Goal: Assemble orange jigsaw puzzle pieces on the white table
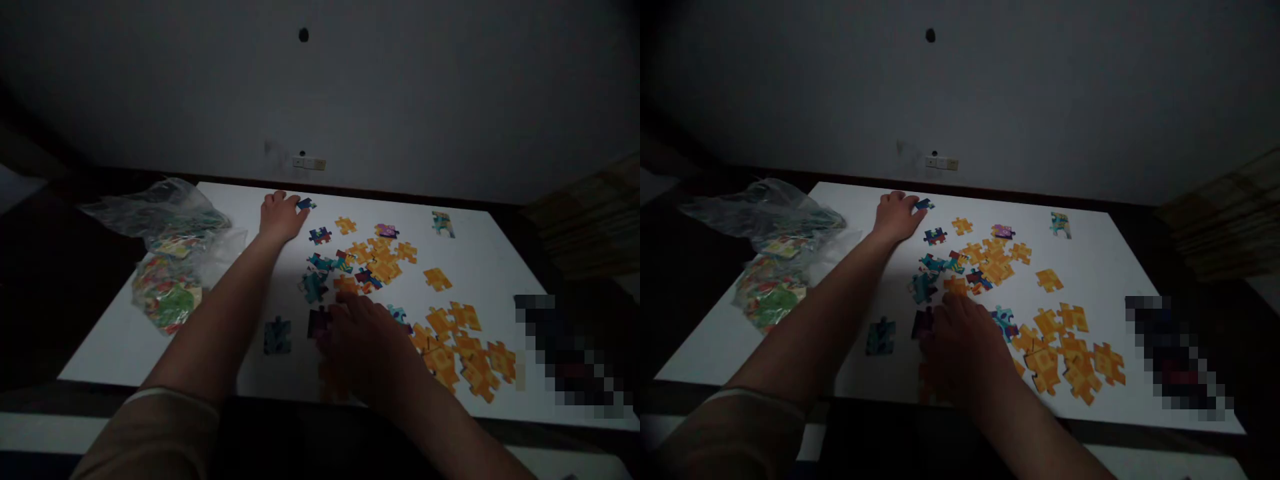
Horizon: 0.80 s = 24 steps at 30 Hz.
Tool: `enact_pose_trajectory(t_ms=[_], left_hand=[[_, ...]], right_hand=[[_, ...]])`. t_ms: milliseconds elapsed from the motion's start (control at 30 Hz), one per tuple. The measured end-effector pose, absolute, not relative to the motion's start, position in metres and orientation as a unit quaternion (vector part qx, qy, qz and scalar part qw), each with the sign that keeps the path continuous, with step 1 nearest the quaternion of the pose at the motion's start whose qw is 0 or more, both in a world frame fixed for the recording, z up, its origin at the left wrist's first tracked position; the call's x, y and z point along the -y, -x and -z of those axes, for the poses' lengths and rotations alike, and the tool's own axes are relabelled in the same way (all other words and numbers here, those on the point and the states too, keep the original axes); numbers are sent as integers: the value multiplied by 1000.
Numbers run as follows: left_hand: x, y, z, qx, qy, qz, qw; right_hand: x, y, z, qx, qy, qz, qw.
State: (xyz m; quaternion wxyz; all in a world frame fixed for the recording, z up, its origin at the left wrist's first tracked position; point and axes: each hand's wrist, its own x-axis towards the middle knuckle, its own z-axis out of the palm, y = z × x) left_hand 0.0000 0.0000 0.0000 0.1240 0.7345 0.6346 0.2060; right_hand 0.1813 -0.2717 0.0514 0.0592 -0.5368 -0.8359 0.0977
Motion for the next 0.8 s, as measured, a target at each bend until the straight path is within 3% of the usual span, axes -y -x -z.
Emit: enact_pose_trajectory(t_ms=[233,367,633,800], left_hand=[[-8,6,-1,-612,-700,-299,215],[-7,5,-4,-555,-682,-370,300],[10,-21,-53,-395,-582,-498,507],[34,-31,-92,-286,-532,-504,618]], right_hand=[[262,-175,-48,819,556,-140,36],[262,-177,-52,790,576,-198,68],[210,-221,-87,662,536,-397,342],[172,-238,-90,575,503,-482,430]])
